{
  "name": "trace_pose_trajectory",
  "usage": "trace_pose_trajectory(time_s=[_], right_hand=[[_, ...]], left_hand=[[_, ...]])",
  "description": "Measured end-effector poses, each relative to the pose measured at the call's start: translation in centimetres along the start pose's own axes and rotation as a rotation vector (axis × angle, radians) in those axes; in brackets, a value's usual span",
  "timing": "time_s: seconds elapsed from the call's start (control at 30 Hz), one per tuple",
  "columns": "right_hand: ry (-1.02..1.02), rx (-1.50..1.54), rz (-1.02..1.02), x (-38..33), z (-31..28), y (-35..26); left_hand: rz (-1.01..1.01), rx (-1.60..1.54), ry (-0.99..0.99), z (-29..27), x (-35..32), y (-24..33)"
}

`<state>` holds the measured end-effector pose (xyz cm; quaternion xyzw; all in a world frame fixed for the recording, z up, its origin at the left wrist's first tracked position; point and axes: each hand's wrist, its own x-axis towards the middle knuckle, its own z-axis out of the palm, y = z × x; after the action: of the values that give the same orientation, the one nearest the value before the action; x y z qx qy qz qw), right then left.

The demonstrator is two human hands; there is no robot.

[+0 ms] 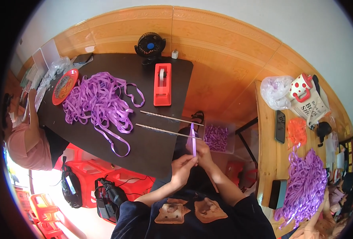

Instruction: Making decorative craft items by wrapping purple ribbons around two parallel metal rods.

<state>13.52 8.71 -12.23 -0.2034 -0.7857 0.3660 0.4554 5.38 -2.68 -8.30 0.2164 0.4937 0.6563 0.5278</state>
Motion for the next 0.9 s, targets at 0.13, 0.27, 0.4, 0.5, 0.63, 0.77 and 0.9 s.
trace_pose_trajectory(time_s=[0.13,0.27,0.4,0.5,0.63,0.77,0.9], right_hand=[[-0.184,-0.005,0.085,-3.6,-0.6,-4.0],[-0.238,0.273,0.341,-7.2,-0.3,-6.3],[-0.203,0.448,0.6,-9.5,0.2,-8.0],[-0.268,0.619,0.728,-11.7,0.8,-7.8],[-0.364,0.702,0.712,-13.6,1.4,-8.1],[-0.444,0.553,0.76,-15.2,2.2,-7.5],[-0.461,0.61,0.808,-15.0,1.9,-7.8]], left_hand=[[-0.015,-0.005,-0.167,-1.9,-2.8,0.9],[-0.094,-0.03,-0.169,-3.2,-4.7,1.3],[-0.149,0.1,-0.137,-3.0,-5.7,2.7],[-0.163,0.12,-0.178,-3.3,-6.4,2.8],[-0.189,0.175,-0.166,-4.0,-6.8,2.1],[-0.177,0.168,-0.131,-4.9,-6.2,0.8],[-0.14,0.261,-0.115,-5.6,-6.2,0.2]])
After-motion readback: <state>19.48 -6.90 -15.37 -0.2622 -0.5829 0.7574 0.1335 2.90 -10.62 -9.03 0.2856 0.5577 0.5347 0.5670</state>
